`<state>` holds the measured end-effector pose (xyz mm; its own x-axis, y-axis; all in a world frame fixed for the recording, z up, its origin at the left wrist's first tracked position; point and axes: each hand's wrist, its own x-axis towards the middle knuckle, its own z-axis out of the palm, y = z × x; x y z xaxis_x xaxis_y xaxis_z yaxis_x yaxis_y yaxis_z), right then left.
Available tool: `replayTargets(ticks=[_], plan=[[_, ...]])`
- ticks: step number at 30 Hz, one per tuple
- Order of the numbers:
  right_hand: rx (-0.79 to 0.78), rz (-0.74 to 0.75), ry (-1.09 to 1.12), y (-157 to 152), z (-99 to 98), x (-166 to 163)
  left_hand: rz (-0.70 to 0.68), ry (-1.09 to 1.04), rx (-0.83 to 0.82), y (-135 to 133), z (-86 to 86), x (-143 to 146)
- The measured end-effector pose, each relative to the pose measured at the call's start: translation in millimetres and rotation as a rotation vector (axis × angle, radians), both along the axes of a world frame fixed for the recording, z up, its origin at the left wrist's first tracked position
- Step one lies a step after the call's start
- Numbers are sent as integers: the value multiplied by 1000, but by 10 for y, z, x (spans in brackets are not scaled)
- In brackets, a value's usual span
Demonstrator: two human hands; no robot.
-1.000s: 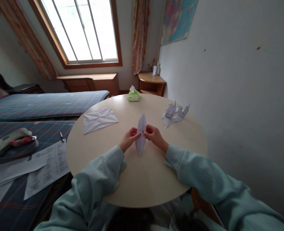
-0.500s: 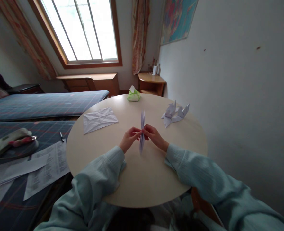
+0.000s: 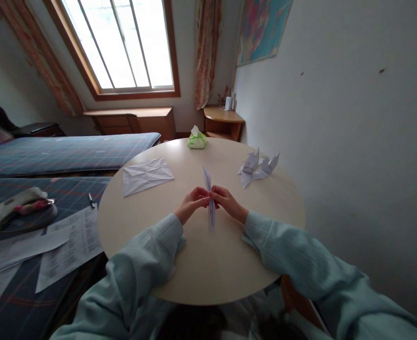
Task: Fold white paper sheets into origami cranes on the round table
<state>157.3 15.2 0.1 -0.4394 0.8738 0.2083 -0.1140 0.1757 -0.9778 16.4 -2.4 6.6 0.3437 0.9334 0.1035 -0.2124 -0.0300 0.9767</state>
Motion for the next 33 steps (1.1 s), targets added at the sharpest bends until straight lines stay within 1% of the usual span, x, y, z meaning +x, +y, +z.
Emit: replayTargets(ticks=[3,6,8,10,14,17,21,23,28,31,33], plan=[[-29,-12,26,3,-10,-4,26,-77,-68,8,-8,4],[-48,-35,28,2,-18,-11,8,-123,-132,18,-12,17],[-39,-61,17,2,-19,-13,-5,-136,-181,26,-19,29],[-9,-90,-6,4,-16,-11,17,-123,-218,35,-33,38],[80,-155,-51,18,-6,0,97,-73,-213,55,-60,32],[113,-169,-45,35,-5,5,108,-75,-205,67,-65,7],[118,-180,-40,63,-30,3,110,-75,-238,73,-61,-20],[130,-196,-51,75,-51,-1,149,-47,-205,73,-59,-24],[182,-224,-71,67,-74,-12,305,68,-31,87,-60,-17],[221,-203,-36,48,-56,-17,379,68,46,101,-62,-15],[218,-186,-14,43,-43,-17,415,64,68,105,-61,-17]])
